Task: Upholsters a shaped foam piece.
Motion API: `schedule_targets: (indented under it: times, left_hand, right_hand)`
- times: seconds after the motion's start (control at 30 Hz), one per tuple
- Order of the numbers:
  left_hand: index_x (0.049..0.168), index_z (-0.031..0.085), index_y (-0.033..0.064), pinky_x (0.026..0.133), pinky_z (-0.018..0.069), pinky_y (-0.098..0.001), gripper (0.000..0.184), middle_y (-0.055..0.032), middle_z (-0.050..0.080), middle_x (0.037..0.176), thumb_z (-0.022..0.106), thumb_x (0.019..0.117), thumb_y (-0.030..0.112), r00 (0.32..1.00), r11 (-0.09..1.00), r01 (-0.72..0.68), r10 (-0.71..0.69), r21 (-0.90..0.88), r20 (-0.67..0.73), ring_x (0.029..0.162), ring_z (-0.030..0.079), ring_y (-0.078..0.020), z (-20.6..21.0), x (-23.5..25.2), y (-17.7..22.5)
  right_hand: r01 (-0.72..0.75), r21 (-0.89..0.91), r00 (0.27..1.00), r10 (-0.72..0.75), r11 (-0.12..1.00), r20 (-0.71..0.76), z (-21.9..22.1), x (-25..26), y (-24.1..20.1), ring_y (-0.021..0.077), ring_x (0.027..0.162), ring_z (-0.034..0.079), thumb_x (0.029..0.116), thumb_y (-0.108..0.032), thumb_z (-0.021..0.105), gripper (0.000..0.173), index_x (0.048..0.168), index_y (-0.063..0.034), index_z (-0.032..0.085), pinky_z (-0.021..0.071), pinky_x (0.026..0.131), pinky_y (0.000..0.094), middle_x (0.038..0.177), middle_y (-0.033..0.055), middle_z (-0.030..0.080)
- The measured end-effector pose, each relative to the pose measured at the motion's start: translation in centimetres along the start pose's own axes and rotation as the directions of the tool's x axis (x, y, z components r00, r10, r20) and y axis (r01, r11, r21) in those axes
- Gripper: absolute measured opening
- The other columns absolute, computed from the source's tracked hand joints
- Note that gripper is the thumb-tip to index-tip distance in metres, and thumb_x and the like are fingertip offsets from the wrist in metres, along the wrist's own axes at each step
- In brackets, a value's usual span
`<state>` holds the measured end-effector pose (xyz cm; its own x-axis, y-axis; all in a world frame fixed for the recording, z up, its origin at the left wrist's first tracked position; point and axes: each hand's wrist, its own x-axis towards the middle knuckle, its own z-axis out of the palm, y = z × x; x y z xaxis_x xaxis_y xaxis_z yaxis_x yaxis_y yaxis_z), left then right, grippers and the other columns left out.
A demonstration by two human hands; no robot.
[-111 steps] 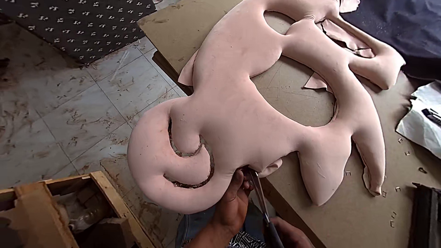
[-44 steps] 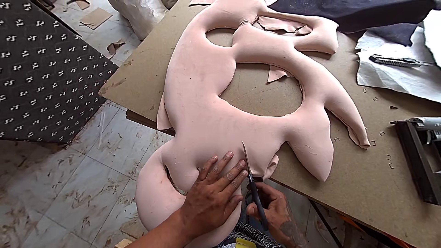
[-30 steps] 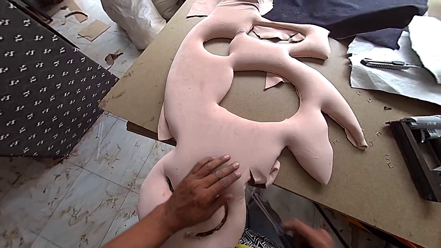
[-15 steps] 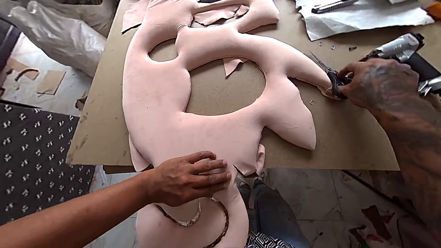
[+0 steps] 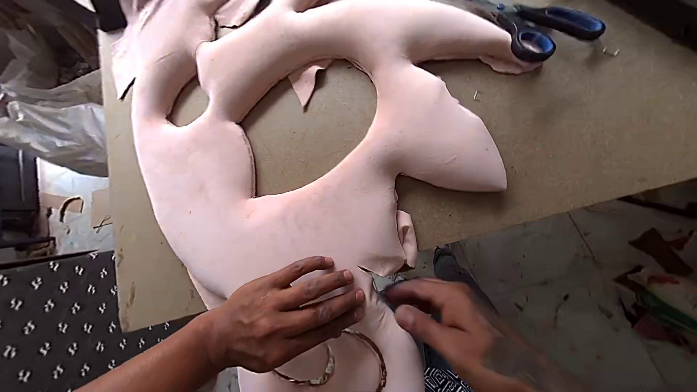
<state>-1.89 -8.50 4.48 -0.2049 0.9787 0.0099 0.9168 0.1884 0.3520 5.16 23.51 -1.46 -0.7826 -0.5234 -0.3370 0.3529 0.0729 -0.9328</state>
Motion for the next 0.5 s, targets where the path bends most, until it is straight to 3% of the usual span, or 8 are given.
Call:
schedule_targets:
  times: [0.03,0.07,0.13,0.2,0.5]
  left_hand:
    - [0.146,0.058,0.0188,0.122,0.0383,-0.0528,0.041,0.0022,0.05,0.158,0.059,0.1051,0.023,1.0,1.0,-0.014,0.014,-0.015,-0.006,0.149,0.043,-0.0258,0.2,0.0,-0.4]
    - [0.145,0.06,0.0193,0.121,0.039,-0.0525,0.041,0.0022,0.051,0.157,0.06,0.1044,0.025,1.0,0.999,-0.028,0.028,-0.028,-0.012,0.148,0.044,-0.0257,0.3,0.1,-0.8]
    - [0.143,0.062,0.0199,0.119,0.0402,-0.052,0.04,0.0022,0.054,0.154,0.061,0.1034,0.025,0.999,0.998,-0.052,0.052,-0.043,-0.012,0.146,0.047,-0.026,0.4,0.2,-1.4]
    - [0.14,0.065,0.0204,0.117,0.0416,-0.0515,0.038,0.0022,0.057,0.152,0.063,0.1022,0.026,0.998,0.996,-0.063,0.062,-0.058,-0.015,0.144,0.049,-0.0263,0.3,0.3,-1.7]
    - [0.135,0.069,0.0242,0.114,0.0429,-0.0479,0.037,0.005,0.063,0.145,0.067,0.0994,0.034,0.995,0.991,-0.086,0.08,-0.103,-0.056,0.14,0.053,-0.0229,0.8,0.8,-3.0]
  right_hand:
    - [-0.048,0.262,0.999,0.04,0.964,0.034,2.1,0.8,2.1,0.0118,0.106,0.07,0.1067,-0.043,0.053,0.042,0.129,-0.0104,0.07,0.0595,0.095,0.0361,0.118,0.002,0.073]
    - [-0.06,0.506,0.998,0.044,0.86,0.043,3.6,1.6,3.3,0.0154,0.11,0.069,0.108,-0.037,0.052,0.042,0.131,-0.0056,0.067,0.0572,0.099,0.038,0.12,0.0075,0.072]
    - [-0.016,0.791,0.999,0.042,0.612,-0.012,5.3,2.9,4.3,0.0187,0.104,0.069,0.1072,-0.029,0.054,0.036,0.121,0.0003,0.069,0.0569,0.096,0.0402,0.112,0.0135,0.072]
    - [0.043,0.853,0.997,0.031,0.52,-0.069,5.9,3.4,4.7,0.0178,0.1,0.069,0.1042,-0.024,0.06,0.029,0.112,0.001,0.073,0.0578,0.092,0.0389,0.106,0.0135,0.072]
    - [0.067,0.886,0.984,0.115,0.46,-0.135,6.7,4.5,5.8,0.0155,0.095,0.071,0.0955,-0.007,0.07,0.014,0.107,0.001,0.074,0.0591,0.09,0.0361,0.101,0.0123,0.074]
